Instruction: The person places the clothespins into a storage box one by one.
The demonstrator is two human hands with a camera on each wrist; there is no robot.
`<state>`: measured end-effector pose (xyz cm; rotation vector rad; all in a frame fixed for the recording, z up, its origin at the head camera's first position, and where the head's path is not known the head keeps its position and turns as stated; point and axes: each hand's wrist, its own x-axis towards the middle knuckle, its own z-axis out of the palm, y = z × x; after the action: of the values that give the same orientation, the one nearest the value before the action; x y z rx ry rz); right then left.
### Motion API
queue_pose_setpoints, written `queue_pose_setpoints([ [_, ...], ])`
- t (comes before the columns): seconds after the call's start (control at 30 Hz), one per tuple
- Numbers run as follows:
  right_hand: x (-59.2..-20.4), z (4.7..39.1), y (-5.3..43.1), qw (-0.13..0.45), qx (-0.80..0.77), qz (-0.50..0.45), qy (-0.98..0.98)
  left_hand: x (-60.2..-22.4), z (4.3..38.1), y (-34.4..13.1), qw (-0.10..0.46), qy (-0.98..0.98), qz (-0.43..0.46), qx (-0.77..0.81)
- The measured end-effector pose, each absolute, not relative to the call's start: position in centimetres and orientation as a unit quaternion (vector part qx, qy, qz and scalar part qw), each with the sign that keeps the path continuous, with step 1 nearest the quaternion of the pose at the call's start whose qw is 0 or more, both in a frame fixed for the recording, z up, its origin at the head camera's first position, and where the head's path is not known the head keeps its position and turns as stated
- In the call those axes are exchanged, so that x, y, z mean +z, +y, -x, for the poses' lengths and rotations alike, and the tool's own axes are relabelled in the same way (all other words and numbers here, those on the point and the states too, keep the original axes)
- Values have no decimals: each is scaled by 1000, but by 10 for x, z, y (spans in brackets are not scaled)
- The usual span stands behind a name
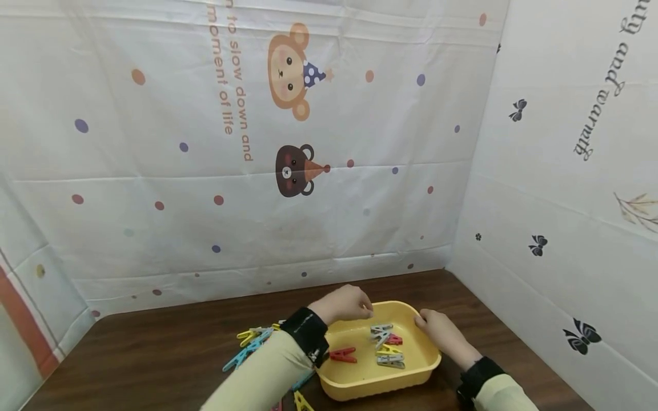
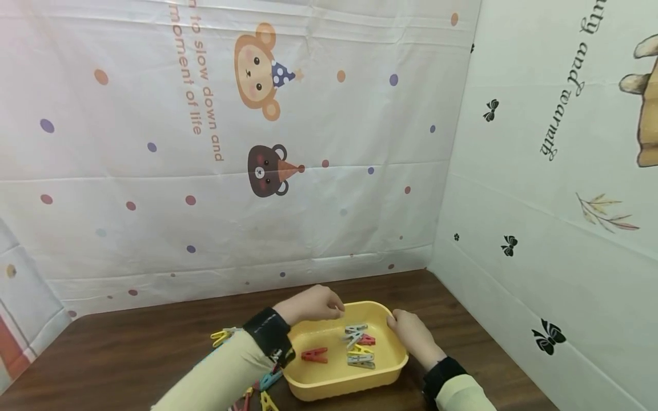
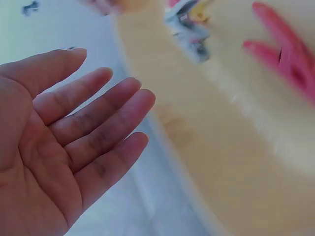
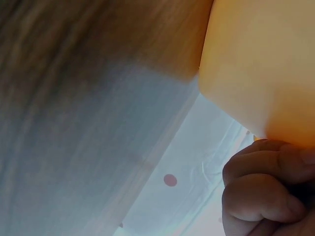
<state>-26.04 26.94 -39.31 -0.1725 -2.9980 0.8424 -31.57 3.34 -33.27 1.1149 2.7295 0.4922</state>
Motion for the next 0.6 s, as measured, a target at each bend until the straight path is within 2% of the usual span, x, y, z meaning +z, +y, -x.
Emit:
queue_pose_setpoints([
  [0.17, -393, 260, 270, 13, 265, 51, -963, -312, 309, -19, 85, 899, -383, 193],
  [0.3, -391, 260, 272, 14, 252, 42, -967, -309, 298, -73, 86, 912, -357, 185],
  [0.6, -392, 262, 272, 16, 255, 29, -966, -337, 285, -172, 115, 942, -247, 196],
])
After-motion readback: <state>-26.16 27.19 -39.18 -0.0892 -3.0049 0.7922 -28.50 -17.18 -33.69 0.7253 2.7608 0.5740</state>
